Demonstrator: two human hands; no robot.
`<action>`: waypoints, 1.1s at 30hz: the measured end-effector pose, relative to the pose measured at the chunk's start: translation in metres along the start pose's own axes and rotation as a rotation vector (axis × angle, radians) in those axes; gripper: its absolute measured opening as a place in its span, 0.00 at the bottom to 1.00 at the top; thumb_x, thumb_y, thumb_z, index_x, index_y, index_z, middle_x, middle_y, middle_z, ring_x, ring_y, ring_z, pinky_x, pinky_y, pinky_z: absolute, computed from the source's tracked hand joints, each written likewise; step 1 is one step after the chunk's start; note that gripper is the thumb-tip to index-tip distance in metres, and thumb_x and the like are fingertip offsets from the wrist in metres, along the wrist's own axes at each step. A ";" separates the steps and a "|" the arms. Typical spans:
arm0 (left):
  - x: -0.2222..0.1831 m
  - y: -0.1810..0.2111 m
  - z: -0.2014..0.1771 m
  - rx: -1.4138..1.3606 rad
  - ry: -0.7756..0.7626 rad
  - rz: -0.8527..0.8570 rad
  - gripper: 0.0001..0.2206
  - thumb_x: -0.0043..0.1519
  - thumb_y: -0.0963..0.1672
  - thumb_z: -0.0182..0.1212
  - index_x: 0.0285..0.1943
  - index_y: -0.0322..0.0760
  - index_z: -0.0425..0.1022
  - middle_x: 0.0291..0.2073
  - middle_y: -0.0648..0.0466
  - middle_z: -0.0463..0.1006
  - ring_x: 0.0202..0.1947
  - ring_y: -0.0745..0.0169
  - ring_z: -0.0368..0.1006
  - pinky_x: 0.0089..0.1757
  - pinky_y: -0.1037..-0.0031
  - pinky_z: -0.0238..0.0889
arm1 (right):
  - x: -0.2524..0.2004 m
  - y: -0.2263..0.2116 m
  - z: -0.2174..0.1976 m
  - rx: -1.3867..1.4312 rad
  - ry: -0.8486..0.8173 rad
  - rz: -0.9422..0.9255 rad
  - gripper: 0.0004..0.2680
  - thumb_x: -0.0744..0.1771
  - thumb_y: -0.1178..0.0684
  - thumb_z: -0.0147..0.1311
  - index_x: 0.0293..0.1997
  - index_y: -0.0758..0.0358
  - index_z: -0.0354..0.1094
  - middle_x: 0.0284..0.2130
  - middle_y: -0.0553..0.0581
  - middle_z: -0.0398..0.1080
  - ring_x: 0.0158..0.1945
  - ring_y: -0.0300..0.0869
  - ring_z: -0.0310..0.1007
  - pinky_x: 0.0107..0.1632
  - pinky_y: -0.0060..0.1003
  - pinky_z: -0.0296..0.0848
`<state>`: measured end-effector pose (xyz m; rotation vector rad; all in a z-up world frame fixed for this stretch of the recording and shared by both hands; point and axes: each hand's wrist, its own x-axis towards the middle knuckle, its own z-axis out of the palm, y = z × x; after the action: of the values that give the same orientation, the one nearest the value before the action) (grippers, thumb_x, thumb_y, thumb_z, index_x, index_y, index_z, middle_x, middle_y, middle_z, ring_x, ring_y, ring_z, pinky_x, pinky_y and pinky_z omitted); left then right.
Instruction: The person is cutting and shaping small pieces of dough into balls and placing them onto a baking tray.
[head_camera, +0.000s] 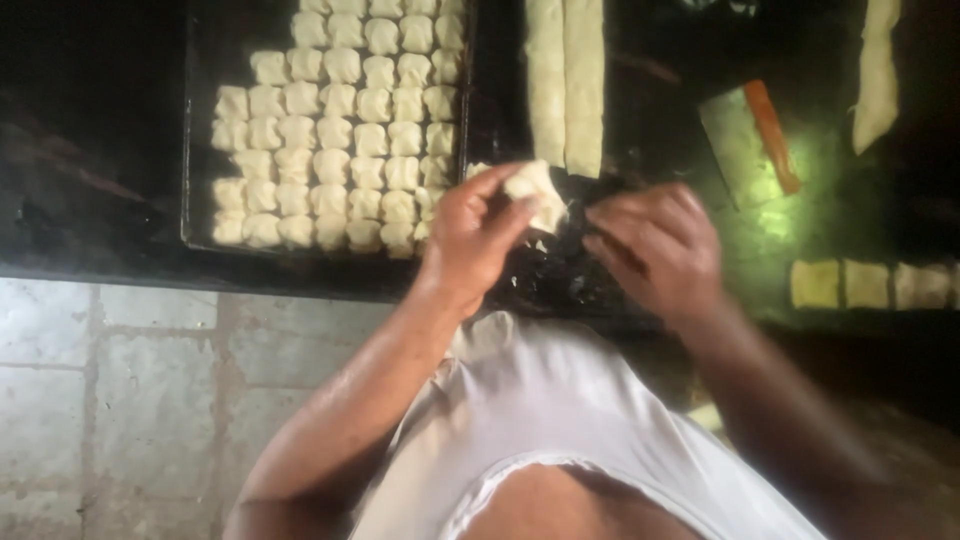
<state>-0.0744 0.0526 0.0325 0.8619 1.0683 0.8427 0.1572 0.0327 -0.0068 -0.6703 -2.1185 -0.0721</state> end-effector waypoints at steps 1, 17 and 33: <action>0.000 0.001 0.000 0.001 0.101 -0.006 0.20 0.62 0.38 0.63 0.65 0.34 0.73 0.46 0.46 0.82 0.42 0.62 0.81 0.43 0.72 0.79 | -0.005 0.004 0.003 -0.062 -0.117 0.138 0.05 0.65 0.57 0.69 0.40 0.63 0.78 0.41 0.58 0.78 0.46 0.42 0.77 0.46 0.41 0.75; 0.025 -0.094 0.015 0.314 0.408 0.403 0.18 0.65 0.36 0.58 0.65 0.34 0.70 0.56 0.48 0.78 0.48 0.64 0.78 0.47 0.76 0.76 | 0.028 0.013 0.040 -0.073 -0.908 0.373 0.07 0.64 0.53 0.63 0.44 0.57 0.79 0.45 0.57 0.76 0.52 0.49 0.73 0.59 0.44 0.72; -0.005 -0.037 0.014 -0.079 0.017 0.075 0.22 0.61 0.36 0.61 0.66 0.31 0.69 0.41 0.50 0.83 0.41 0.69 0.79 0.43 0.79 0.73 | 0.010 -0.013 0.008 -0.172 -0.155 0.199 0.13 0.59 0.59 0.72 0.45 0.60 0.77 0.46 0.58 0.75 0.48 0.48 0.75 0.50 0.49 0.74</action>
<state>-0.0571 0.0306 0.0049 0.8335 1.0159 0.9505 0.1409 0.0285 -0.0014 -1.0144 -2.1977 -0.0957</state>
